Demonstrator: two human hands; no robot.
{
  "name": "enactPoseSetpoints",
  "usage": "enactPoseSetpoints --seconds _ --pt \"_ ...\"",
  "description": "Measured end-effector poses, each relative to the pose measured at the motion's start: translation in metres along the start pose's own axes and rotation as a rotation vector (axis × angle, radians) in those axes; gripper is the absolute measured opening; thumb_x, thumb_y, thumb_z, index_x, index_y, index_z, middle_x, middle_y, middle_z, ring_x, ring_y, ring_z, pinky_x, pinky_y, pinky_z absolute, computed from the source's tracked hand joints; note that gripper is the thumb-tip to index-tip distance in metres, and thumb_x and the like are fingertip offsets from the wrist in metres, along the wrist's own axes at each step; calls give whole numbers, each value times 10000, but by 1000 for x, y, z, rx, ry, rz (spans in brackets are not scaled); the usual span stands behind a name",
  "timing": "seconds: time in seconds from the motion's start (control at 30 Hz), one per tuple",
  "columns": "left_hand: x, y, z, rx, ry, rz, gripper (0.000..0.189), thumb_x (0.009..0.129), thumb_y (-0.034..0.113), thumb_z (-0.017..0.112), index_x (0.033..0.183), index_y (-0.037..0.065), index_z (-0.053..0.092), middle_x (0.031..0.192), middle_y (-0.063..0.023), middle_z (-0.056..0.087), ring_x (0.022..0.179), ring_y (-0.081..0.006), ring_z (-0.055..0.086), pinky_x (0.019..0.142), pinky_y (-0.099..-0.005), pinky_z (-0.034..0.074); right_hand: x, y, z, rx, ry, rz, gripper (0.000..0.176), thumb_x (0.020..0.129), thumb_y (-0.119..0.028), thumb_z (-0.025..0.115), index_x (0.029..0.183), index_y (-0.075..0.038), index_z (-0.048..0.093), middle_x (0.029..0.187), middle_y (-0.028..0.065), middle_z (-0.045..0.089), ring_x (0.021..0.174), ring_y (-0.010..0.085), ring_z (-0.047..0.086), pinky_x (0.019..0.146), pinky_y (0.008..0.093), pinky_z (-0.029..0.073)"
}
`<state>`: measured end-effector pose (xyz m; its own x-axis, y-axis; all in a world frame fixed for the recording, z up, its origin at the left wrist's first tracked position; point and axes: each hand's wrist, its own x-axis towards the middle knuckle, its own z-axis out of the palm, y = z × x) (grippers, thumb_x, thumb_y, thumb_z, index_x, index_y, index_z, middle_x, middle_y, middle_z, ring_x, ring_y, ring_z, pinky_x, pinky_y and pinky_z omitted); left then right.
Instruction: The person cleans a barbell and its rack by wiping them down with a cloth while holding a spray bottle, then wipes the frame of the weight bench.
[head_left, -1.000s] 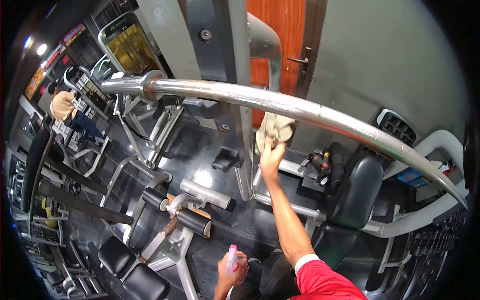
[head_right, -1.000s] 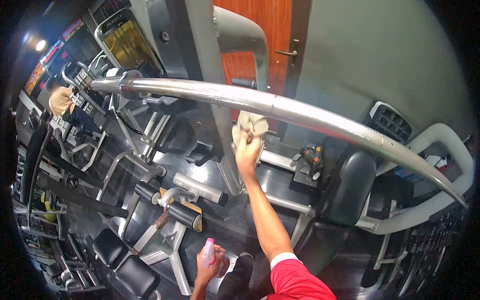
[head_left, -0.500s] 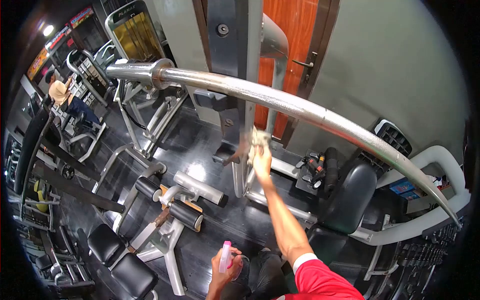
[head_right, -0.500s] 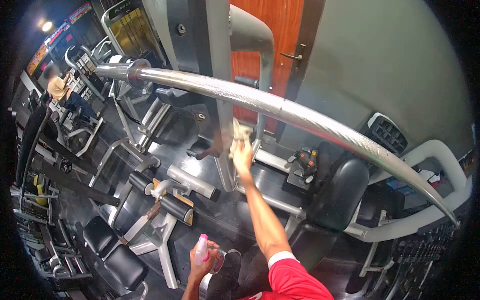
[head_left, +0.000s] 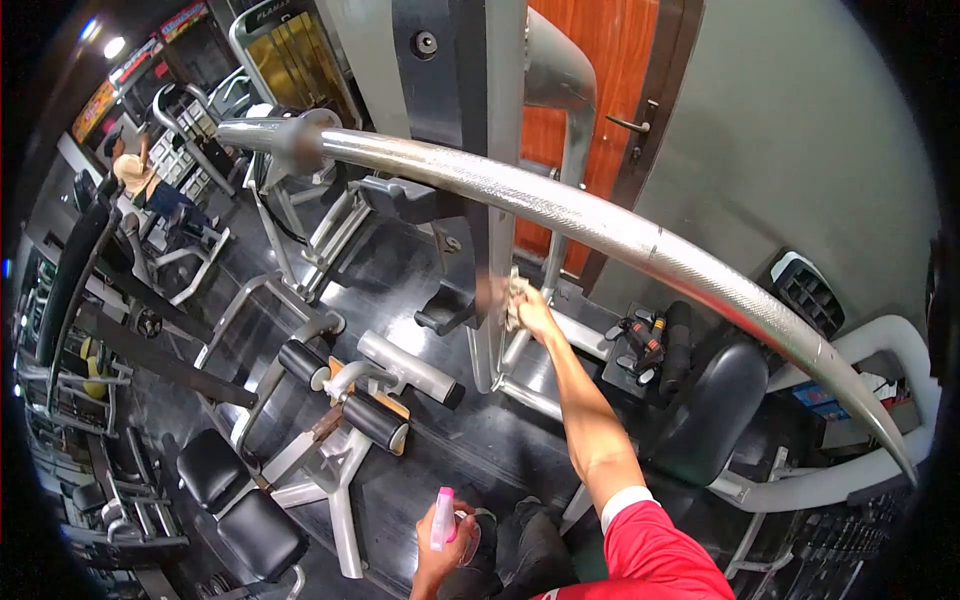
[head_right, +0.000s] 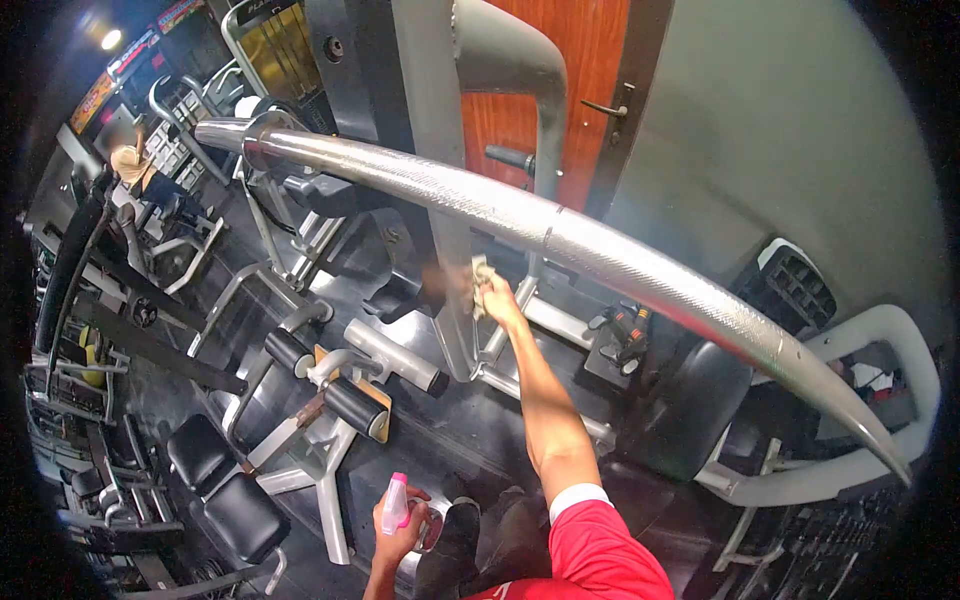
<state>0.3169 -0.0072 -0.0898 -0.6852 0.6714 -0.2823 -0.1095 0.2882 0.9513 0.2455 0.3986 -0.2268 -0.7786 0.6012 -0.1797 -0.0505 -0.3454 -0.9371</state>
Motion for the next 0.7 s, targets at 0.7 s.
enactPoseSetpoints --seconds 0.7 --pt "9 15 10 191 -83 215 110 754 93 646 822 16 608 607 -35 618 558 -124 609 570 -250 483 -29 50 0 -549 366 -305 288 895 -124 438 1148 -49 551 1071 186 610 926 326 617 801 396 461"
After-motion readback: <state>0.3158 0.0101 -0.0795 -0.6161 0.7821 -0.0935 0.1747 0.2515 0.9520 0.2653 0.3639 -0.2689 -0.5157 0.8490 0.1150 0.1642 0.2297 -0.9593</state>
